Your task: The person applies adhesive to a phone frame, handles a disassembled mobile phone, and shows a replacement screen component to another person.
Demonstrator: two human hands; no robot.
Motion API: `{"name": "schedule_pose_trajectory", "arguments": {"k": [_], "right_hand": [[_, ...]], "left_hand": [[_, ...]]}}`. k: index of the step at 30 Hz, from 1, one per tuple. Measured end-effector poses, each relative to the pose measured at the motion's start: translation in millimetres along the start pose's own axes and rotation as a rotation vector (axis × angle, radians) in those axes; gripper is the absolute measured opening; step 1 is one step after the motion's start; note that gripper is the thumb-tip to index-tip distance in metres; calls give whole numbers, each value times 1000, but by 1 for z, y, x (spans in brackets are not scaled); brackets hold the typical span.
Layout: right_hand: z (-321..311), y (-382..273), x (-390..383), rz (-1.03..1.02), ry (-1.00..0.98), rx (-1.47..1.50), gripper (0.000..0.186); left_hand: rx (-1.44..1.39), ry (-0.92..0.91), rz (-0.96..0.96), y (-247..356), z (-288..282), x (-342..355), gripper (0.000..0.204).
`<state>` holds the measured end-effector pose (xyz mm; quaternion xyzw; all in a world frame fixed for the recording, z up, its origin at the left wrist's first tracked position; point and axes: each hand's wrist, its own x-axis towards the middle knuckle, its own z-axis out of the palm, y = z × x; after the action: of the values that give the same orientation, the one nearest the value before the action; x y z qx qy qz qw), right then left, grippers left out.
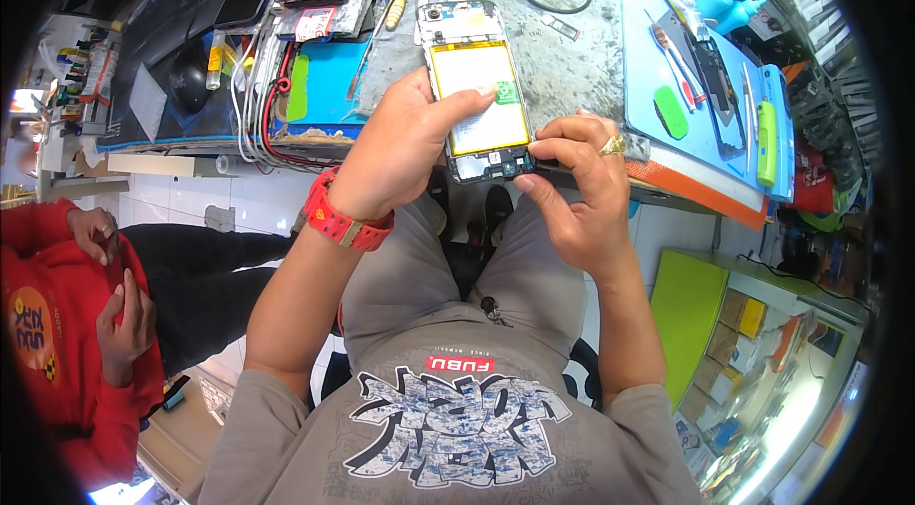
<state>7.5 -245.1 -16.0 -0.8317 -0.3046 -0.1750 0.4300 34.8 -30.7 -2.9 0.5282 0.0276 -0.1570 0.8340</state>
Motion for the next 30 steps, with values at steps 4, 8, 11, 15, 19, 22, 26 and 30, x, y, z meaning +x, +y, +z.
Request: {"name": "schedule_pose_trajectory", "arguments": {"k": [4,8,11,15,19,22,26,30], "right_hand": [[0,-1,-1,14,-4,2,31],[6,-1,-5,17,60,10,30],[8,0,-7,-4,80,12,29],[9,0,-9,-10,83,-33,26],[11,1,-12,-19,93,-92,25],[14,3,-14,-21,125,-95,25],[16,4,-15,-22,135,-96,25],[18,5,-16,-57,158,-151,24]], "left_hand": [[-32,5,13,-2,0,1,34],[-44,12,29,-5,1,0,33],[-27,28,63,-5,2,-2,32],[24,-2,38,-4,2,-3,33],[60,-2,44,-5,3,-2,34],[103,15,71,-7,2,0,34],[133,37,67,-8,3,1,34],[179,56,84,-7,6,1,32]]}}
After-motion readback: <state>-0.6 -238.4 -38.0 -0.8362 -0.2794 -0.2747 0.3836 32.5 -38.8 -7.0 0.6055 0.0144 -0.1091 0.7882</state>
